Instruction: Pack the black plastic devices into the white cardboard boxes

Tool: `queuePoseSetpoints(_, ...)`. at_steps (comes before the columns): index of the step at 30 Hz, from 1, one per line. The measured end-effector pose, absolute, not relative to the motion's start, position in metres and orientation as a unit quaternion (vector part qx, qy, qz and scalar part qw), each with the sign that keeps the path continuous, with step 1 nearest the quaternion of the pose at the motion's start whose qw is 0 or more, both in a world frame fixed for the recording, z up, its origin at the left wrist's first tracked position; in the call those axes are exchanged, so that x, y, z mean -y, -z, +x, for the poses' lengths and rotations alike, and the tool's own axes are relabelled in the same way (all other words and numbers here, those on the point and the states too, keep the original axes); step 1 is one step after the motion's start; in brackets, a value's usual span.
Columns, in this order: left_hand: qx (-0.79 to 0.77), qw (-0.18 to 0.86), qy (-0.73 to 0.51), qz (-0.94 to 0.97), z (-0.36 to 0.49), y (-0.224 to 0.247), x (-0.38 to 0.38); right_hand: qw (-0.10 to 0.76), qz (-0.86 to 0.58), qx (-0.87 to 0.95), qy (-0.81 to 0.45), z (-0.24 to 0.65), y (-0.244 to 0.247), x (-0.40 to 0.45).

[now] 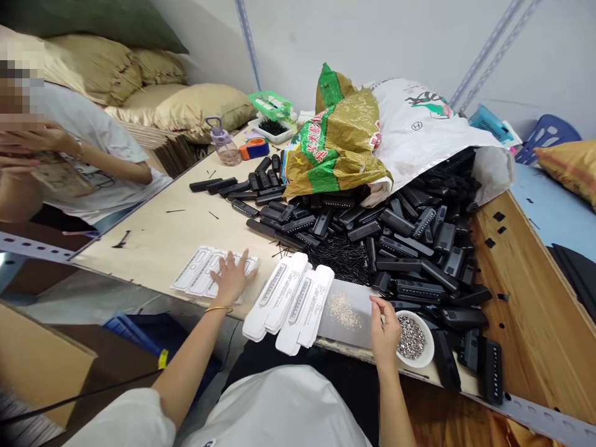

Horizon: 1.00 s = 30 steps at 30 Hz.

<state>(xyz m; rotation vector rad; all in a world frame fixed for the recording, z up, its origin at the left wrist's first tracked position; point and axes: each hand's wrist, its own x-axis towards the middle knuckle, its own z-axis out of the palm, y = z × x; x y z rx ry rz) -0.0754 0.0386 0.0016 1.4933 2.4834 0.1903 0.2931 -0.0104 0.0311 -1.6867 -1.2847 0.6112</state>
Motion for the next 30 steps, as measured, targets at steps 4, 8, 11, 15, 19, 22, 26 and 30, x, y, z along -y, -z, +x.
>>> queuePoseSetpoints(4,-0.853,0.104,-0.096,0.502,-0.089,-0.007,-0.041,0.440,-0.700,0.528,-0.195,0.318,-0.031,0.013)
queuePoseSetpoints(8,-0.792,0.069,-0.233,0.560,-0.064,-0.021,-0.055,0.374,-0.746,0.546,-0.077,0.354,-0.017,0.015)
queuePoseSetpoints(11,-0.677,0.135,-0.305,0.657,-0.012,-0.035,-0.069,0.286,-0.751,0.591,-0.066,0.373,0.000,0.015)
queuePoseSetpoints(15,-0.517,0.251,-0.279,0.770,0.077,-0.049,-0.094,0.254,-0.751,0.606,-0.059,0.378,0.015,0.018)
queuePoseSetpoints(19,-0.509,0.270,-0.218,0.788,0.152,-0.054,-0.127,0.251,-0.744,0.618,-0.045,0.374,0.018,0.022)
queuePoseSetpoints(22,-0.522,0.238,-0.203,0.794,0.193,-0.058,-0.144,0.254,-0.741,0.622,-0.017,0.371,0.018,0.026)
queuePoseSetpoints(26,-0.479,0.205,-0.182,0.834,0.235,-0.063,-0.148,0.245,-0.748,0.617,0.004,0.368,0.019,0.028)
queuePoseSetpoints(30,-0.471,0.185,-0.156,0.848,0.259,-0.057,-0.146,0.230,-0.760,0.607,0.007,0.364,0.019,0.028)
